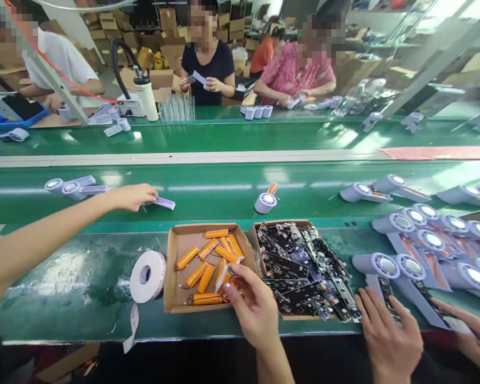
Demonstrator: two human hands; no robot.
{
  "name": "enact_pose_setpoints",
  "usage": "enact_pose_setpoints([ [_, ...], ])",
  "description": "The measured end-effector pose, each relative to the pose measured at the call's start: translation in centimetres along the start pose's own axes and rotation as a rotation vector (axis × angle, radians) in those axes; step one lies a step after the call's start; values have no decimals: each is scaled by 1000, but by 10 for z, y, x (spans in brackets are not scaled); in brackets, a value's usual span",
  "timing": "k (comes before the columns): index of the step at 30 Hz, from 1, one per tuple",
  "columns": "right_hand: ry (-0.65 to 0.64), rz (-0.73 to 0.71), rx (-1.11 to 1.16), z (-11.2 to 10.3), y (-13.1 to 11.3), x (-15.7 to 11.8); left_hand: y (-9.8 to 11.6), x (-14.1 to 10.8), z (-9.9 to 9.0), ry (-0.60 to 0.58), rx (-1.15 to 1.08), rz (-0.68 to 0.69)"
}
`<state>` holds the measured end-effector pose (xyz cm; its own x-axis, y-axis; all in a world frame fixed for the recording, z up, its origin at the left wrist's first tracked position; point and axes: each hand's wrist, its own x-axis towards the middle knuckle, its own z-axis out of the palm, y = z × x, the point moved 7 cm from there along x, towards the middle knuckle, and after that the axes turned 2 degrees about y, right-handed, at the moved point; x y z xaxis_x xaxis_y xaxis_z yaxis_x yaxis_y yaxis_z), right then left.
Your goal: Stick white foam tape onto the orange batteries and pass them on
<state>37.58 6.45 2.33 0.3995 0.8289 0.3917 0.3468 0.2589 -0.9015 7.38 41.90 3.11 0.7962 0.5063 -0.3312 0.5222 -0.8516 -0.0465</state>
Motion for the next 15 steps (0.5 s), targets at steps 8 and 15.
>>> enact_pose_setpoints([
  [8,-210,-150,-121,88,-69,45,-5,19,20,258,-346,-146],
  [15,-402,-19,-61,193,-38,146,-20,16,15,237,-577,-9],
])
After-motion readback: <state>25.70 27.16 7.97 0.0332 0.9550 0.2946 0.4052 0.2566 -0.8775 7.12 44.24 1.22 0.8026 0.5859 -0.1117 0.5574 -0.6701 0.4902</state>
